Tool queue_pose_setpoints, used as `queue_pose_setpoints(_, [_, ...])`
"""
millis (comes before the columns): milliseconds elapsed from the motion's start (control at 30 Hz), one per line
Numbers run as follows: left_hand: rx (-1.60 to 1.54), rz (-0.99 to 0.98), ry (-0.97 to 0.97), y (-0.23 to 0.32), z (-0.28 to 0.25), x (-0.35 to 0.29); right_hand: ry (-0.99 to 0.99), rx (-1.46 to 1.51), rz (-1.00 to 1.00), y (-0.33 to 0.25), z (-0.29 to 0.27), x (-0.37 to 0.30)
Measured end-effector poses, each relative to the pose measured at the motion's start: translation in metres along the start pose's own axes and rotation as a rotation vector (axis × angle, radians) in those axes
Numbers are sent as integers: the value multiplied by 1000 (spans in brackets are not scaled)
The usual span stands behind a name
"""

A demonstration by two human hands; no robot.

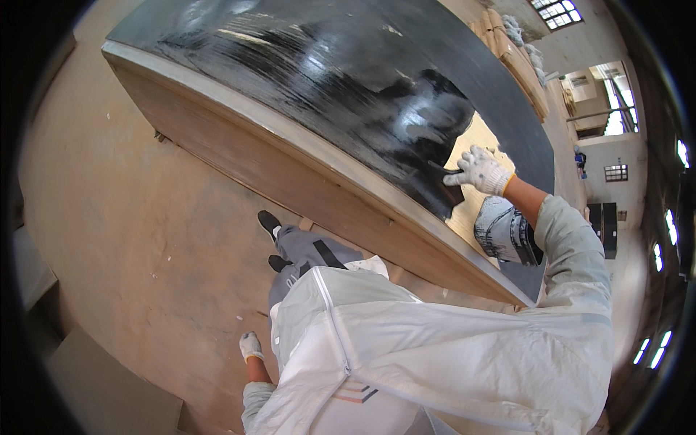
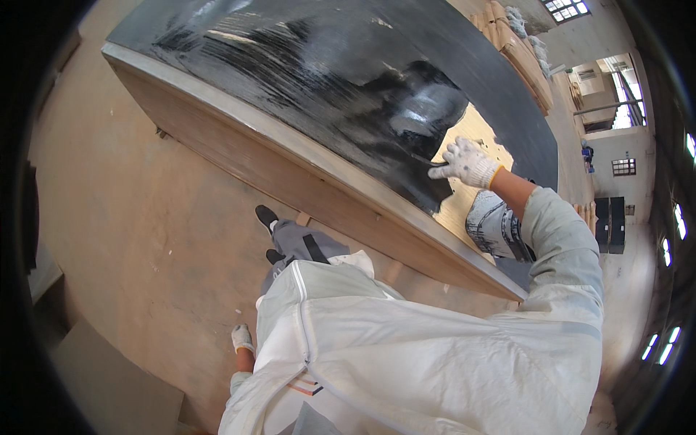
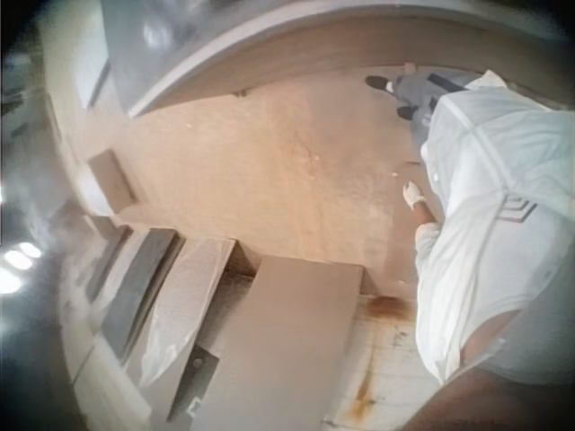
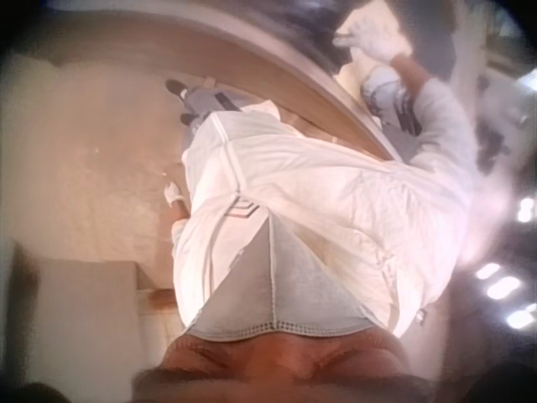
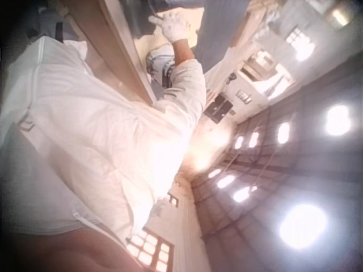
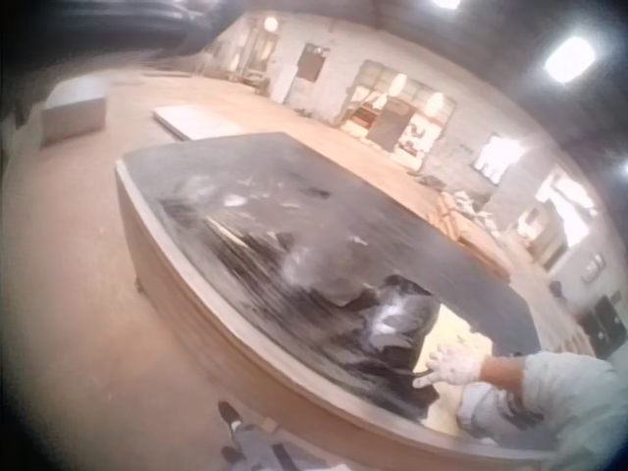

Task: The person applies black paint to a large wooden board using a brush. They repeatedly dip the brush into a paint container and spread the paint across the surface, covering the board progressively.

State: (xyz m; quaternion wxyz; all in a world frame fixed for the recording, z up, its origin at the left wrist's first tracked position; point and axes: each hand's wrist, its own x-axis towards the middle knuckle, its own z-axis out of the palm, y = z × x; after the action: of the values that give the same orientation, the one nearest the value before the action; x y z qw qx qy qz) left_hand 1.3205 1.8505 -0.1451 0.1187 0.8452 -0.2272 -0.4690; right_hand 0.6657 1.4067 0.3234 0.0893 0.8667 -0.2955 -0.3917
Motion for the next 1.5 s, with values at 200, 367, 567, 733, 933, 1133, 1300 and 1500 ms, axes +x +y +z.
queue_pose_setpoints(200, [-79, 1, -6, 31, -7, 18, 103, -13, 238, 40, -65, 51])
queue_pose_setpoints(367, [-160, 101, 45, 99, -43, 47, 15, 539, 708, 56, -100, 79])
queue_pose_setpoints(567, [-90, 164, 122, 161, -88, 89, 192, 1076, 792, 27, -31, 109])
queue_pose_setpoints(733, [41, 56, 55, 224, -159, 92, 65, 1242, 996, -15, -54, 117])
queue_pose_setpoints(933, [60, 51, 2, 285, -213, 154, 128, 1126, 1230, 65, -15, 183])
queue_pose_setpoints(1133, [232, 211, 48, 364, -242, 246, -168, 1005, 1151, 114, -113, 224])
queue_pose_setpoints(1300, [182, 295, -123, 416, -257, 330, -170, 993, 1286, 125, -90, 214])
queue_pose_setpoints(1500, [135, 258, -123, 464, -328, 417, -271, 1054, 1107, 39, -235, 289])
